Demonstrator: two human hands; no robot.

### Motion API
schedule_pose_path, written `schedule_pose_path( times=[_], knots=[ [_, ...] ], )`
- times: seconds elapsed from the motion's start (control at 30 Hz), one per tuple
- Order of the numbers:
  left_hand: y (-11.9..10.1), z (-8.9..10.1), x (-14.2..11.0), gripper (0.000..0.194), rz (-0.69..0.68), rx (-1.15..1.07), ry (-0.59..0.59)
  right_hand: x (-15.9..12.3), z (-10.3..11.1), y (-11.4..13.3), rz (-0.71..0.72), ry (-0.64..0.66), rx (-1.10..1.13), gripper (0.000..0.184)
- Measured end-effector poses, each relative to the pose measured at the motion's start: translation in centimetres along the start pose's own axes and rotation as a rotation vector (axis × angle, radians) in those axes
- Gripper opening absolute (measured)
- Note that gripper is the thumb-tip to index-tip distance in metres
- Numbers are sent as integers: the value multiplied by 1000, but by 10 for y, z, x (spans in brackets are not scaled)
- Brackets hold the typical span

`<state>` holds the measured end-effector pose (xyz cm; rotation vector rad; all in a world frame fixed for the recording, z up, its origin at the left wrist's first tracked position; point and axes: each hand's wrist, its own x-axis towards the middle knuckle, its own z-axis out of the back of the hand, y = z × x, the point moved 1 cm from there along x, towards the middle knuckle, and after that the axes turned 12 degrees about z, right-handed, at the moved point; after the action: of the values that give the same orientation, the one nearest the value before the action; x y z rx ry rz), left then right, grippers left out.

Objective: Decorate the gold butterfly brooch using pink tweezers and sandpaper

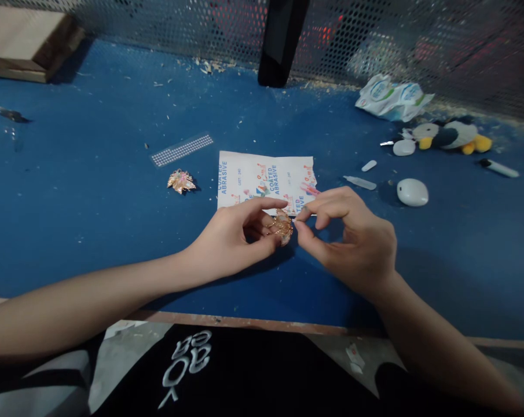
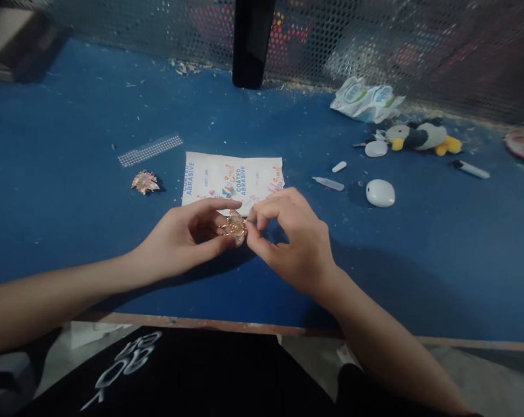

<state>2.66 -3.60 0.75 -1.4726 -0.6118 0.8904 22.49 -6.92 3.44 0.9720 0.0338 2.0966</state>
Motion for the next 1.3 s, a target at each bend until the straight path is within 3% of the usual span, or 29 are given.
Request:
schedule_pose_path(
  times=[0.13, 0.3, 0.83, 1.0, 1.1, 1.3],
  knots=[
    [1, 0, 1, 54, -21, -32, -16, -1, -1, -1, -3, -15, -12, 31],
    [3, -2, 2, 37, -22, -58, -20, -1, -1, -1, 5, -52, -9, 34],
    [-4, 0, -3, 32, 6, 222, 17, -1, -2, 0, 32, 0, 9, 32],
    [0, -1, -1, 32, 97, 283, 88, -1, 0, -2, -36, -18, 116, 34],
    [0, -1, -1, 26, 81, 354, 131, -3, -1, -4, -137, -26, 245, 31],
    [-8, 3, -3, 17, -81, 397, -85, -4, -6, -6, -216, 80, 355, 29]
  ],
)
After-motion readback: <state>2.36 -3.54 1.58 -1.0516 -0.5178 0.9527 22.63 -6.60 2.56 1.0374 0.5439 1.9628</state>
